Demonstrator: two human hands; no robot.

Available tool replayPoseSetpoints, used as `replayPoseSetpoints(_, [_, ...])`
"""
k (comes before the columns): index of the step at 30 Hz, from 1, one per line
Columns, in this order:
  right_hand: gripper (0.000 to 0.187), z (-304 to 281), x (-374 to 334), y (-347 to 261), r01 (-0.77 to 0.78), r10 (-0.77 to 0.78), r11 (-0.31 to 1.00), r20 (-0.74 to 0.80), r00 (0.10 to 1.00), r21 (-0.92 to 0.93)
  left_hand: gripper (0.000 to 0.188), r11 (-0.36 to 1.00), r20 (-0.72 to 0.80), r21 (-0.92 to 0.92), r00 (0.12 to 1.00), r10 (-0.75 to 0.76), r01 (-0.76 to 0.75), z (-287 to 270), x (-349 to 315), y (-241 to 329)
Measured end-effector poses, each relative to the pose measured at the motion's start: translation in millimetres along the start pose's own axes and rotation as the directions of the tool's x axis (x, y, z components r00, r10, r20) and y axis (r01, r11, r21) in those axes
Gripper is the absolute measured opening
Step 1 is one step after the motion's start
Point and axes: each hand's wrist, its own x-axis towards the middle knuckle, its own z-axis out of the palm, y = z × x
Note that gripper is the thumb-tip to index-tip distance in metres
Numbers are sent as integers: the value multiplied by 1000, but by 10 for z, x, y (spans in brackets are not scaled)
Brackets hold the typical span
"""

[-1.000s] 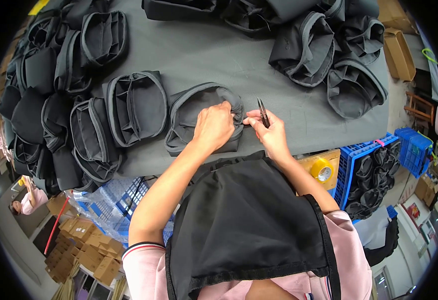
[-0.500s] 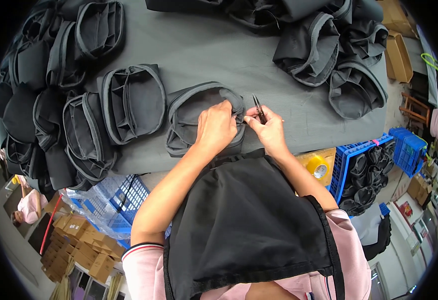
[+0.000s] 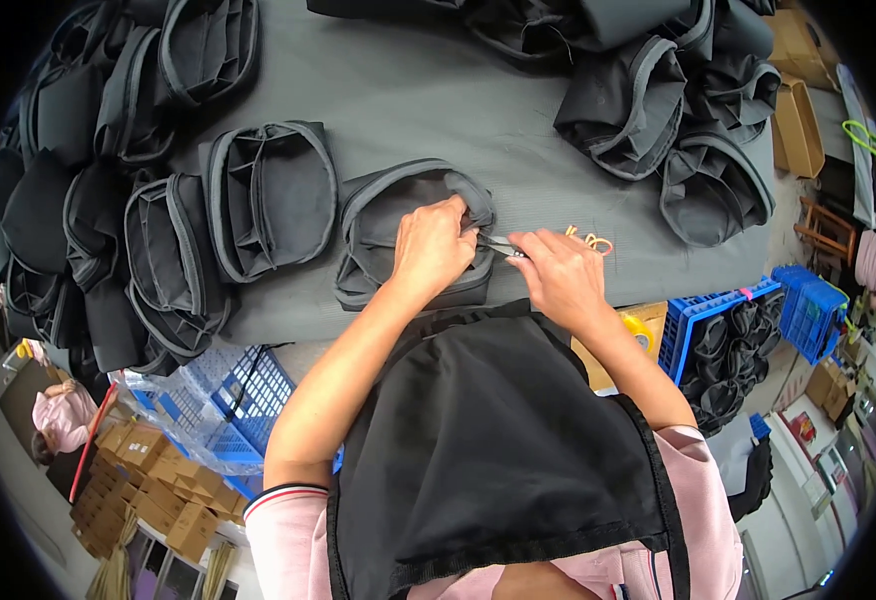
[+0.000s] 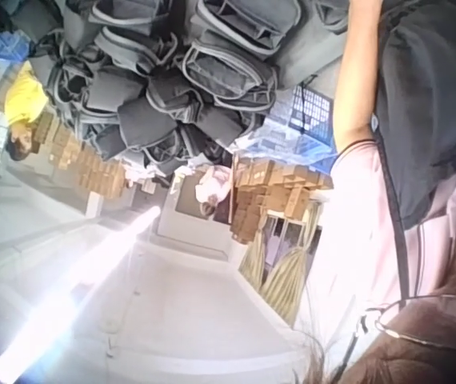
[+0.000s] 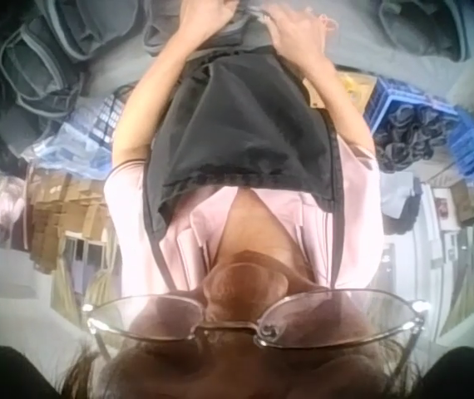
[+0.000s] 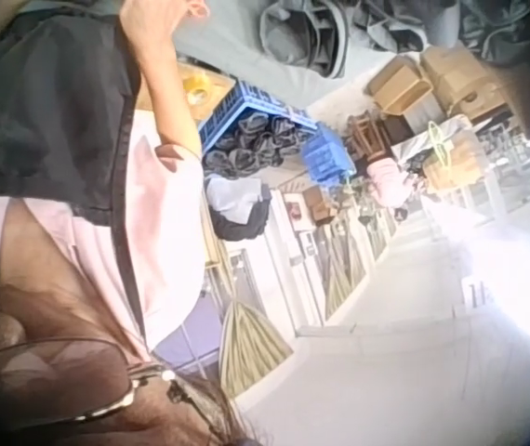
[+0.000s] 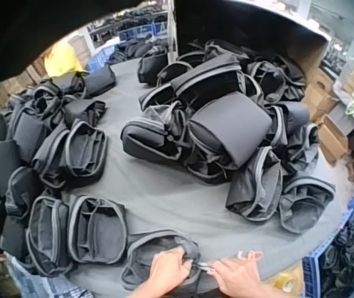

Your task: Trim excess material from black fabric or neoprene pouches using manual snips or scissors.

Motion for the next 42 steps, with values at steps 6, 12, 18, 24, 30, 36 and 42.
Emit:
replayPoseSetpoints(6, [19, -9, 32, 22, 79, -77, 996, 47, 996, -39, 17, 1000, -8, -16, 1000, 0, 0, -17, -29, -12])
replayPoseSetpoints(12, [29, -11, 353, -24, -465, 458, 357, 282, 843, 810, 21, 998, 60, -42, 997, 57, -54, 6, -89, -5])
replayPoseSetpoints(18, [36, 109, 485, -109, -366, 328, 724, 174, 928, 584, 22, 999, 60, -27, 998, 35, -34, 14, -154, -24])
replayPoseSetpoints(24, [28, 348, 394, -93, -349, 362, 784, 79, 929, 514, 27, 995, 147, -94, 989, -27, 41, -47, -185, 80])
replayPoseSetpoints(30, [19, 376, 503, -116, -127, 214, 967, -428, 878, 222, 35, 997, 15, -43, 998, 59, -58, 131, -157, 231])
replayPoseSetpoints(36, [28, 23, 175, 4, -279, 497, 672, -137, 857, 686, 34, 983, 39, 175, 998, 56, -62, 55, -46, 278])
replayPoseSetpoints(42, [29, -13, -71, 7, -224, 450, 655, -135, 883, 721, 32, 908, 139, -419, 988, 74, -9, -324, -187, 132])
